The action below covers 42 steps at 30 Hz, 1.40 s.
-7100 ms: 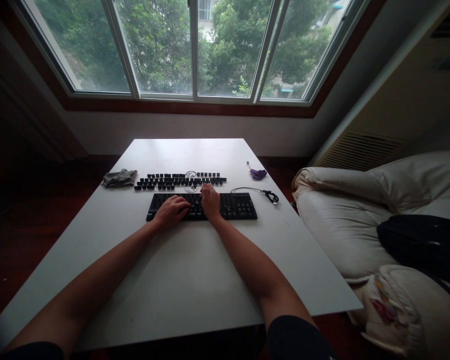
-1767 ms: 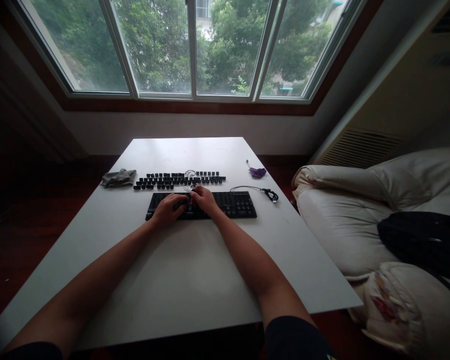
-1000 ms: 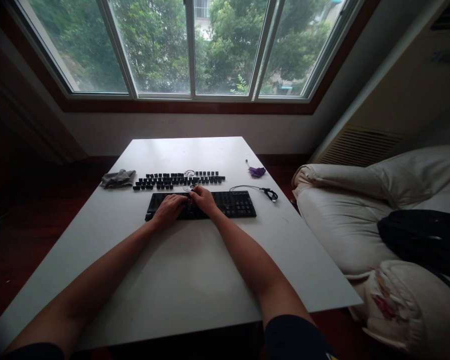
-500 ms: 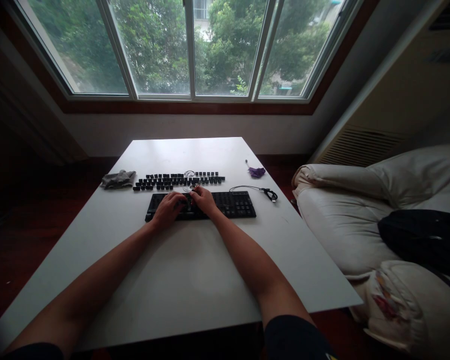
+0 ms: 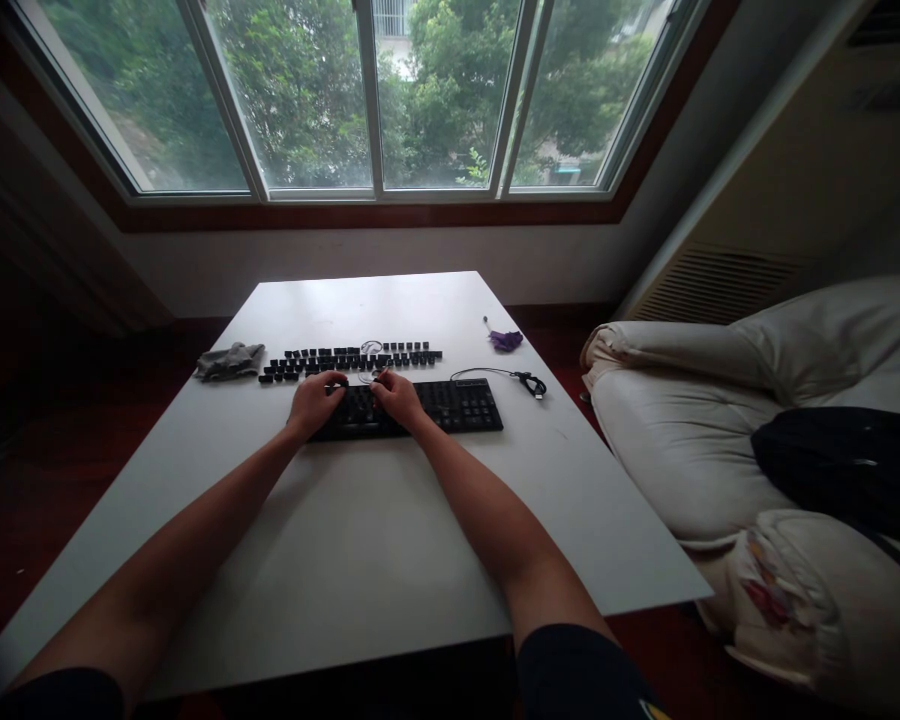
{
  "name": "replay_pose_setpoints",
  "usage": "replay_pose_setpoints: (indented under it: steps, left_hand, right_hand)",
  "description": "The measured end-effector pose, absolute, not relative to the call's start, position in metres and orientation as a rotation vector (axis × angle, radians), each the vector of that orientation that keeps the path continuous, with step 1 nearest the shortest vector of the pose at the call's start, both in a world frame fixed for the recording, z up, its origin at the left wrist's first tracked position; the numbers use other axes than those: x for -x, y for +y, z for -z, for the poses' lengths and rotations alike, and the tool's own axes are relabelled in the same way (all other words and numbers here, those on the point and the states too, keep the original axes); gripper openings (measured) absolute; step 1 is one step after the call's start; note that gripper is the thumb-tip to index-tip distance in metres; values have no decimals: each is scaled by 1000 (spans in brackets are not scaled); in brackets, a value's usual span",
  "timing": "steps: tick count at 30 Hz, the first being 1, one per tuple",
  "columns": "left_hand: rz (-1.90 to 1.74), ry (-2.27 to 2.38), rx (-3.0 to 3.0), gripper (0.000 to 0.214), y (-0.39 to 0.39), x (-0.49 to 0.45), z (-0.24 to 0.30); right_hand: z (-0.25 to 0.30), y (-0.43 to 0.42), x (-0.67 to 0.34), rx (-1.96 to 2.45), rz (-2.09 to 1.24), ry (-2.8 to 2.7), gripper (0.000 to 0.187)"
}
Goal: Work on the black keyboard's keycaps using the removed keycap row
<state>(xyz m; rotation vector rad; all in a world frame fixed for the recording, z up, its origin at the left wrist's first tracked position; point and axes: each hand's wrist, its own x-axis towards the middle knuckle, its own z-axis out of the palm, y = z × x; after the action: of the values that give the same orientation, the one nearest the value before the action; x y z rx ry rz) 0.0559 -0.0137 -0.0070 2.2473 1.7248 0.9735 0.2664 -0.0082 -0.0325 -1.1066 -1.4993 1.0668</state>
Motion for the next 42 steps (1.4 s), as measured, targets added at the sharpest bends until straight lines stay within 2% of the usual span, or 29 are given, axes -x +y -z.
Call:
replay_pose_setpoints:
  steps: [14,29,35,42]
  left_hand:
    - [-605,1999,-2338,21,49,-80,11]
    - [-548,1986,-2320,23,55,-83,11]
    - [-650,1927,-2294,23,46,-76,2]
    - [-956,1695,-2344,14,3,-73,-1]
  right_hand:
    - [30,-11,-269,1125,-1008,-1555,21]
    - [29,-11,-270,1130,-987,-1575,21]
    - [31,-9,-269,1142,-1007,-1551,23]
    - [29,-10,-268,1139,-1022,-1471,25]
